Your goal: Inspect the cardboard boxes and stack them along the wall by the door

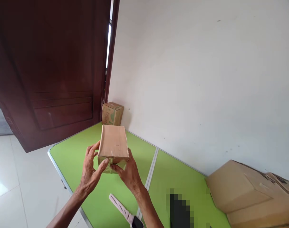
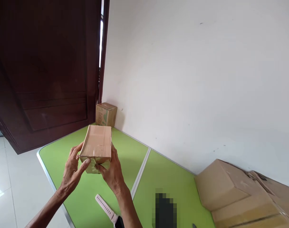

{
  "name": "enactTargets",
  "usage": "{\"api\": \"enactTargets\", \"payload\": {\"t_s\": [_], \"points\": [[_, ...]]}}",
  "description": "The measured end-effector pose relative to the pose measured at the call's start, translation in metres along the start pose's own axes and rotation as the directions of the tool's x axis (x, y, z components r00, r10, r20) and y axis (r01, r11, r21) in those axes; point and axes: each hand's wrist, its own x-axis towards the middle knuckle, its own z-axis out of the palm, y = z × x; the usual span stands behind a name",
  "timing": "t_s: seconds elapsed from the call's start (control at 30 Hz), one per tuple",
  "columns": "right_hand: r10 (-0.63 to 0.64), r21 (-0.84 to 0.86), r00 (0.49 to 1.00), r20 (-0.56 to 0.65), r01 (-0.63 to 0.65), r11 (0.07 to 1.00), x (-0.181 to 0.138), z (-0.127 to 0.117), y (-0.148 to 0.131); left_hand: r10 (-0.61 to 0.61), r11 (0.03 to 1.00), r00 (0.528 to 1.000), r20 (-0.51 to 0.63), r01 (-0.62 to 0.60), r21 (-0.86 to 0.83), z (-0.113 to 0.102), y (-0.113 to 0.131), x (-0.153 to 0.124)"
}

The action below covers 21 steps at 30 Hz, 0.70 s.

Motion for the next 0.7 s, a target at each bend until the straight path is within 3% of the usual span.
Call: {"api": "enactTargets", "payload": {"t_s": [0.17, 0.33, 0.4, 0.5, 0.57, 0.7], "points": [[0.031, 0.128, 0.989, 0.146, -0.05, 0.991, 0.047, 0.02, 0.039, 0.018, 0.992, 0.999, -0.027, -0.014, 0.127, 0.003, -0.05, 0.024], [0.136, 0.149, 0.962, 0.236, -0.174, 0.973, 0.052, 0.008, 0.069, -0.041, 0.992, 0.996, 0.085, 0.03, 0.126, 0.0, -0.081, 0.019], [0.168, 0.12, 0.961, 0.218, -0.197, 0.973, 0.04, 0.003, 0.075, -0.087, 0.99, 0.993, 0.077, 0.078, 0.117, -0.005, -0.091, 0.026], [0.239, -0.012, 0.97, 0.034, -0.239, 0.971, 0.004, 0.012, 0.08, -0.183, 0.982, 0.982, 0.041, 0.18, 0.062, -0.013, -0.113, 0.05], [0.278, -0.096, 0.957, -0.087, -0.286, 0.954, -0.026, 0.031, 0.081, -0.262, 0.965, 0.961, 0.092, 0.263, -0.003, -0.015, -0.13, 0.068], [0.247, -0.2, 0.964, -0.099, -0.262, 0.944, -0.06, 0.08, 0.085, -0.33, 0.928, 0.905, 0.269, 0.363, -0.08, -0.01, -0.154, 0.086]]}}
